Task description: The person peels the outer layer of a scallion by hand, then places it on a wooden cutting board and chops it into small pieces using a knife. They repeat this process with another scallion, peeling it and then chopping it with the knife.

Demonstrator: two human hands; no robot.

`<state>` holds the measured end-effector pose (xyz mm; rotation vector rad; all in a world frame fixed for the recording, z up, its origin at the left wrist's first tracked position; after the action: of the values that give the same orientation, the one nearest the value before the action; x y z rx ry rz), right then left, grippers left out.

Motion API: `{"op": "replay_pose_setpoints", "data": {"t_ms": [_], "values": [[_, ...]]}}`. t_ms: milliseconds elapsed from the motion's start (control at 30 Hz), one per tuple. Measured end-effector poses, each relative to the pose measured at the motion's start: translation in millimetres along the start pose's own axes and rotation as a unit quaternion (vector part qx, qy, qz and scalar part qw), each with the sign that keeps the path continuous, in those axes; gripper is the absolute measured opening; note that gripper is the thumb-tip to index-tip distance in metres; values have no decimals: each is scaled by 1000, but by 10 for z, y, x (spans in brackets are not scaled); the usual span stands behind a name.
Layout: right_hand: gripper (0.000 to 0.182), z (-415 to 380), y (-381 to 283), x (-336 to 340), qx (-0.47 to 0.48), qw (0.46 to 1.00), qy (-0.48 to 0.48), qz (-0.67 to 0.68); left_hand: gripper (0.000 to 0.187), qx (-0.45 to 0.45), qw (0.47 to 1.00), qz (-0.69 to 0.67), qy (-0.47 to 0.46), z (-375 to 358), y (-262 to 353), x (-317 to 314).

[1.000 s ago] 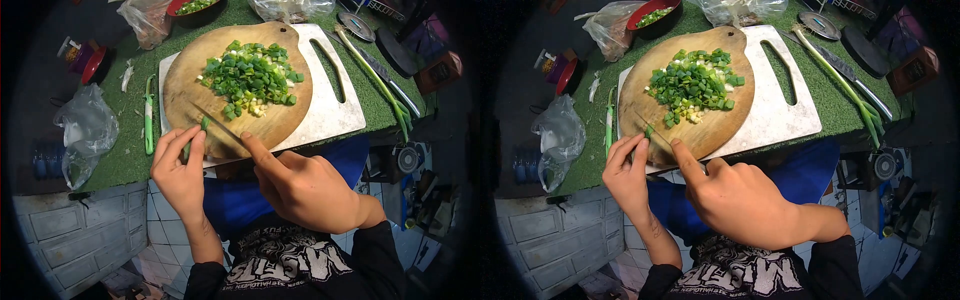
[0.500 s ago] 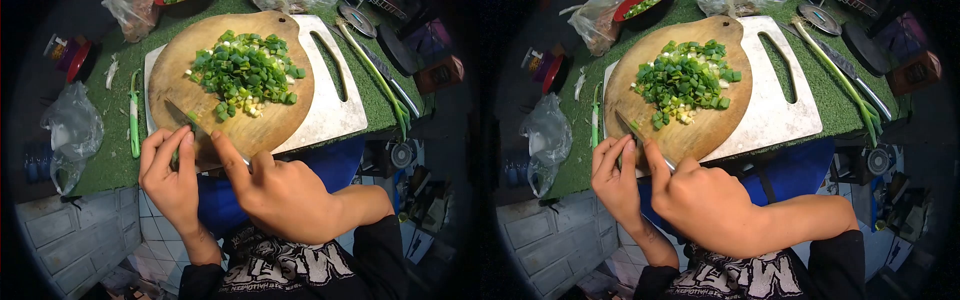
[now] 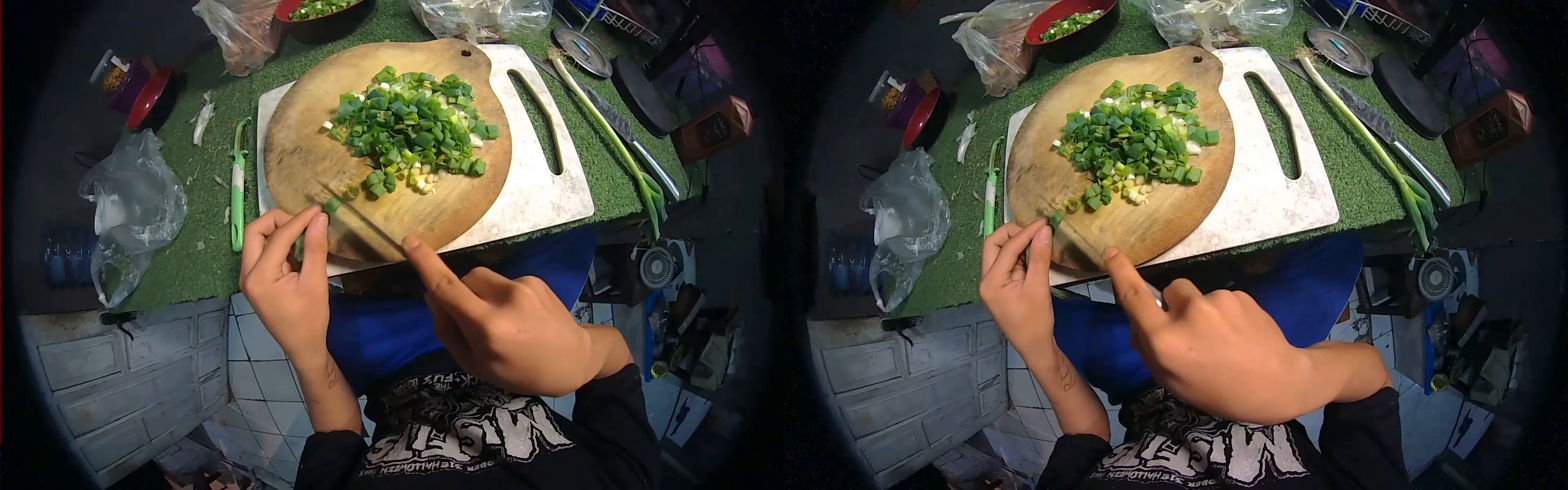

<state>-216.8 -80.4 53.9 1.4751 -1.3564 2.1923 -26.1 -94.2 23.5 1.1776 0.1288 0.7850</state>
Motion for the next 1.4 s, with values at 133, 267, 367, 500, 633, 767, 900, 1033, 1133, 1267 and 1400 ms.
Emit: {"op": "replay_pose_setpoints", "data": {"t_ms": [133, 267, 367, 500, 633, 767, 900, 1033, 1133, 1267, 1400], "values": [[77, 45, -66, -67, 5, 1000, -18, -6, 14, -16, 1000, 15, -10, -2, 14, -6], [70, 123, -105, -174, -16, 994, 7, -109, 13, -7, 1000, 0, -9, -5, 12, -3], [73, 252, -129, -219, -5, 992, 35, -122, 14, 12, 999, 5, -43, -1, 13, -45], [69, 125, -83, -56, -5, 995, 27, -96, 13, 3, 1000, 10, -7, -12, 4, -31], [66, 28, -37, -4, -16, 998, 19, -64, 13, -69, 995, 76, 15, 7, 71, -10], [67, 39, -59, -13, -4, 999, 30, -33, 14, -73, 994, 83, 14, -19, 93, 11], [67, 44, -62, -49, -7, 999, 10, -32, 16, -4, 1000, 5, -11, -17, -8, 14], [64, 44, -27, -38, -3, 1000, 20, 2, 27, 52, 997, -59, 0, -25, -160, 23], [64, 60, -47, -46, -1, 1000, 6, -14, 34, 75, 994, -76, 9, -21, -115, 14], [65, 187, -110, -154, 5, 995, -8, -96, 36, 90, 993, -73, 0, -21, -140, -2], [67, 366, -179, -209, 21, 993, 18, -111, 34, 85, 993, -87, -4, -10, -154, 3]]}}
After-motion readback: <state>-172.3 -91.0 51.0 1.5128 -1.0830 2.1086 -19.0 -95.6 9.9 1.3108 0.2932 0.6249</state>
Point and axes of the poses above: each hand's wrist, its own z-axis towards the middle knuckle, its own x-axis out of the back of the hand, y = z × x, the point moved 10 cm from there along z, towards the middle knuckle, and after that the axes turned 3 degrees about y, right-handed, at the moved point
